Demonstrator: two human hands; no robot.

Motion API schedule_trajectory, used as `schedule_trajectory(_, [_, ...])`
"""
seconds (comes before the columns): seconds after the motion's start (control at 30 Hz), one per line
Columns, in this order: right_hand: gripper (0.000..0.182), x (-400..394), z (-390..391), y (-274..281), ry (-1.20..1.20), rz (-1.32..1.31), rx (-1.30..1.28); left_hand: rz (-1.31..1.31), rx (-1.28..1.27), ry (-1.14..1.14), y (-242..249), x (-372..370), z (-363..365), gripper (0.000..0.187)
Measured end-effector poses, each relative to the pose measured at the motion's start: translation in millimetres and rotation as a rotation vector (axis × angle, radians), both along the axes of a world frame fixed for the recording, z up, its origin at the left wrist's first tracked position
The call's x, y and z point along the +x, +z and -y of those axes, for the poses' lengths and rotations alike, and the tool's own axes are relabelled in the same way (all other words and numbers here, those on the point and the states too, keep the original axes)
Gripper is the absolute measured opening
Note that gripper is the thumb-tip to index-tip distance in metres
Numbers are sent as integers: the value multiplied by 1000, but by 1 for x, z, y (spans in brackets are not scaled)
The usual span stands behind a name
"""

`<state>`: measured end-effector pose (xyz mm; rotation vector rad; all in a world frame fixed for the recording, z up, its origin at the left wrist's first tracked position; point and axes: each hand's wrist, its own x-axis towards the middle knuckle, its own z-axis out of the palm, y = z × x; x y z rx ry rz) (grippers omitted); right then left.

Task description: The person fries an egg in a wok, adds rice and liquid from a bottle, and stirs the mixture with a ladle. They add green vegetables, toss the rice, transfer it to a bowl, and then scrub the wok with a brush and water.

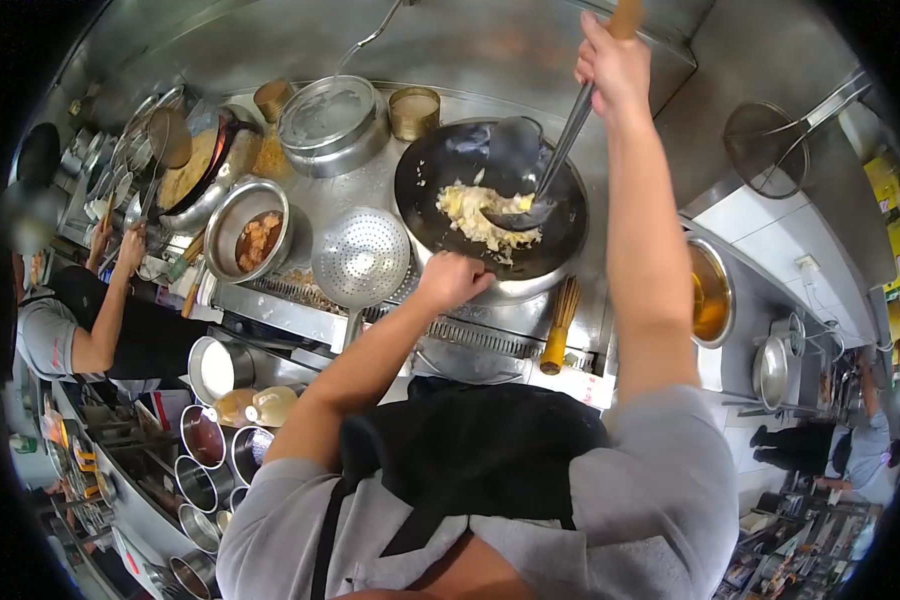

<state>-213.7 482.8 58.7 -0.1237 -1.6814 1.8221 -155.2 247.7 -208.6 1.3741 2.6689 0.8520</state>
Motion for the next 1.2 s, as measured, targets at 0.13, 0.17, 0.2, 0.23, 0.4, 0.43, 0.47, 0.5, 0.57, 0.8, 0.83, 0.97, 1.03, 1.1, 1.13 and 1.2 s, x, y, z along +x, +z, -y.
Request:
schedule_trajectory(0.13, [23, -34, 5, -113, -262, 18, 157, 83, 211, 35, -24, 6, -1, 19])
schedule_trajectory(0.17, [23, -35, 15, -145, -167, -17, 8, 114, 456, 116, -12, 20, 4, 18])
schedule_trajectory(0.2, [23, -37, 12, -142, -166, -18, 3, 230, 542, -12, 11, 32, 18, 17])
schedule_trajectory(0.23, [24, -46, 9, -131, 6, 5, 13, 338, 629, -139, 47, 41, 40, 16])
schedule_trajectory(0.4, [30, 8, 47, -48, 225, -117, 116, 830, 672, -1140, 191, 90, 116, 14])
schedule_trajectory(0.43, [31, 9, 44, -60, 275, -163, 111, 841, 676, -1127, 197, 95, 116, 14])
schedule_trajectory(0.47, [31, -2, 45, -90, 284, -164, 107, 822, 600, -1215, 202, 98, 115, 14])
schedule_trajectory(0.5, [31, -18, 46, -133, 252, -109, 86, 803, 518, -1305, 205, 101, 114, 13])
schedule_trajectory(0.57, [31, -38, 39, -148, 224, 53, 102, 787, 489, -1324, 208, 106, 114, 12])
schedule_trajectory(0.8, [22, 4, 48, -100, 368, -106, 75, 687, 422, -1379, 208, 98, 120, 14])
schedule_trajectory(0.83, [23, 1, 52, -123, 276, -137, 190, 698, 423, -1387, 211, 95, 122, 14])
schedule_trajectory(0.97, [20, 4, 45, -129, 181, 10, 46, 513, 556, -1409, 240, 82, 144, 17])
schedule_trajectory(1.03, [18, 36, 48, -69, 73, -31, -90, 450, 576, -1386, 260, 78, 162, 19])
schedule_trajectory(1.1, [19, 54, 26, -58, 179, -143, -45, 389, 537, -1366, 283, 80, 182, 23])
schedule_trajectory(1.13, [21, 58, 15, -57, 270, -187, -65, 336, 632, -1233, 296, 98, 183, 17])
schedule_trajectory(1.2, [24, 40, 34, -100, 32, -58, -217, 297, 603, -1218, 319, 106, 190, 25])
